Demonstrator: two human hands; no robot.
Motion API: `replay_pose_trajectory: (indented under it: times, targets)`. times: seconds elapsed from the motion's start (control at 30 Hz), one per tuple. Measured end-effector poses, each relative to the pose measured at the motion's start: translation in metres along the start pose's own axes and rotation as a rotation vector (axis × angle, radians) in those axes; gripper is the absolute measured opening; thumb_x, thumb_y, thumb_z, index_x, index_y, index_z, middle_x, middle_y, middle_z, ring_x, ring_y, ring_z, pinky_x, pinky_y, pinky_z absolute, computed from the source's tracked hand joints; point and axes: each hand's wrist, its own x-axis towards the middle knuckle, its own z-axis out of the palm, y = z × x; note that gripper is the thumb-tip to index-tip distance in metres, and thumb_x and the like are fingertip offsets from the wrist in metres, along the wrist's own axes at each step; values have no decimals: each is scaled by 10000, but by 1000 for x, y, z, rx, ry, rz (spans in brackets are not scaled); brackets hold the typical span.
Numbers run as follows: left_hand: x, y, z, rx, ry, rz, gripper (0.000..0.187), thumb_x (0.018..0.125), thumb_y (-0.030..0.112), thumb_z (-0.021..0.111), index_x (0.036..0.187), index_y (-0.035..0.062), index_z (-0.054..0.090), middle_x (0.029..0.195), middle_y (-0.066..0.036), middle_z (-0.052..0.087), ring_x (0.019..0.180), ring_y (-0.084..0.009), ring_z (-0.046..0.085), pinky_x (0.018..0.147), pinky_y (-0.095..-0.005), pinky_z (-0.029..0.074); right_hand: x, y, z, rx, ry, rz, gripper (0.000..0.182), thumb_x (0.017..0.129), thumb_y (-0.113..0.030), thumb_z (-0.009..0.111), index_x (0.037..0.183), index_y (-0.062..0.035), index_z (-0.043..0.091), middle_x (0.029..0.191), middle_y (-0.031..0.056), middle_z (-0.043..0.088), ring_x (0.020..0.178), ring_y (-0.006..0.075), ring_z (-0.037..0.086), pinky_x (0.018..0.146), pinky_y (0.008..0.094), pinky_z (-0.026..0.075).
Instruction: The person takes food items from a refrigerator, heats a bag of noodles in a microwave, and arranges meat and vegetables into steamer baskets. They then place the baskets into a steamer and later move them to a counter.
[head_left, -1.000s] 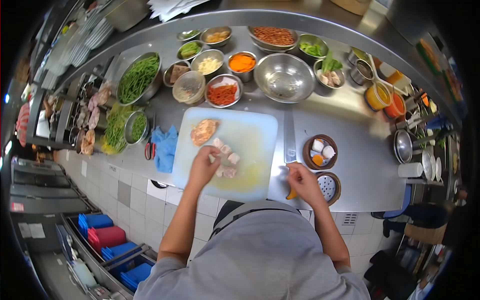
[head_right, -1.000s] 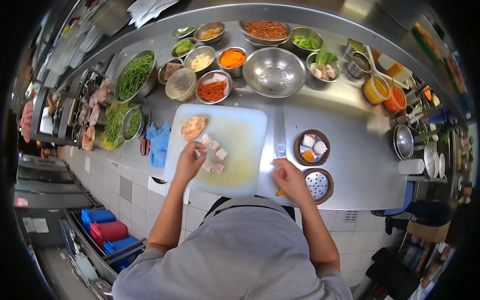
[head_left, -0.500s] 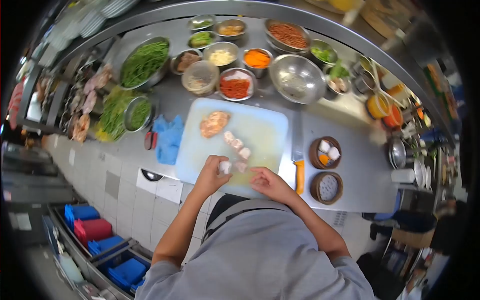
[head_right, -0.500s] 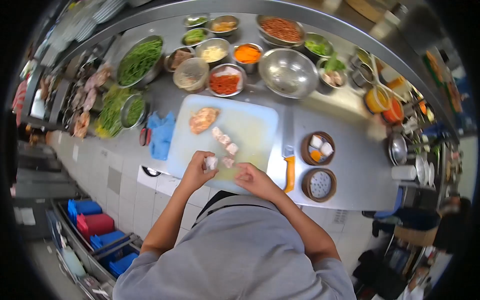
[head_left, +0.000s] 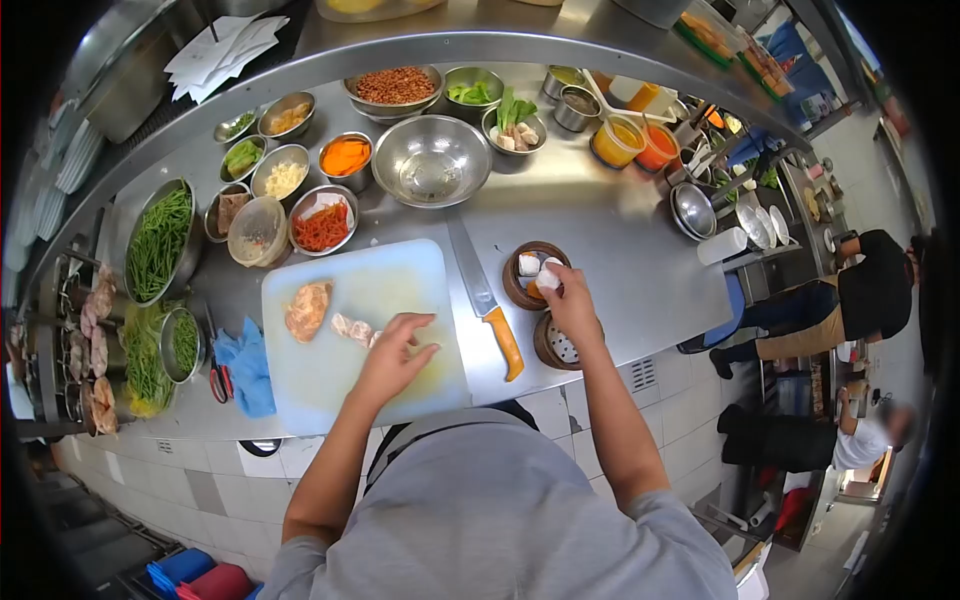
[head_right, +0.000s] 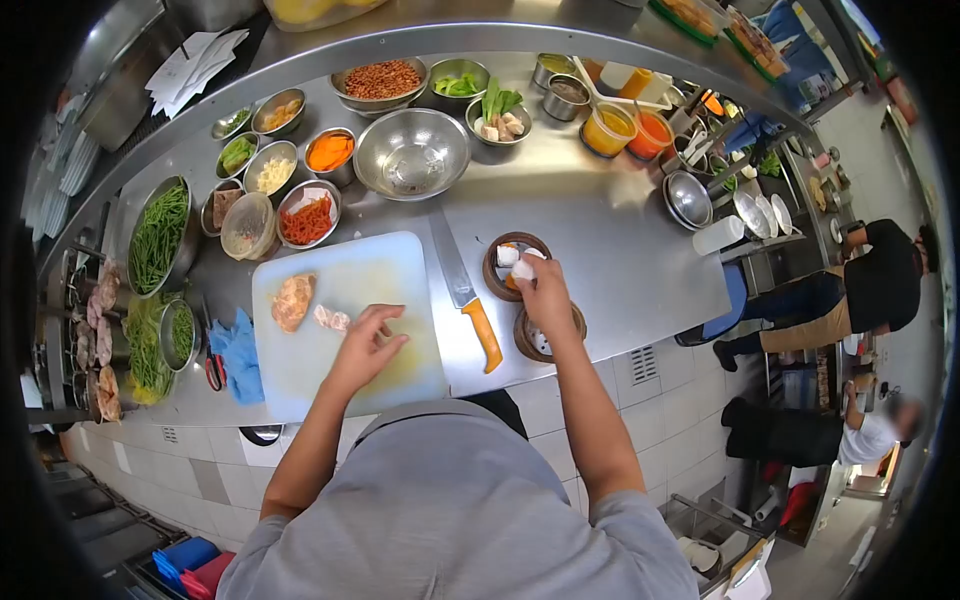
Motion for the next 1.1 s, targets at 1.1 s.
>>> replay_pose_trajectory:
  times: [1.1]
  targets:
    - [-56,-68,-88,-390,204,-482,379,902,240,778,1185,54,608,1015,-19,665,773,-52,590,604,-218,463,-75,-78,76,1266,-632,592,304,979,-185,663,1241,-99,536,1087,103,689,867,160,660,741,287,524]
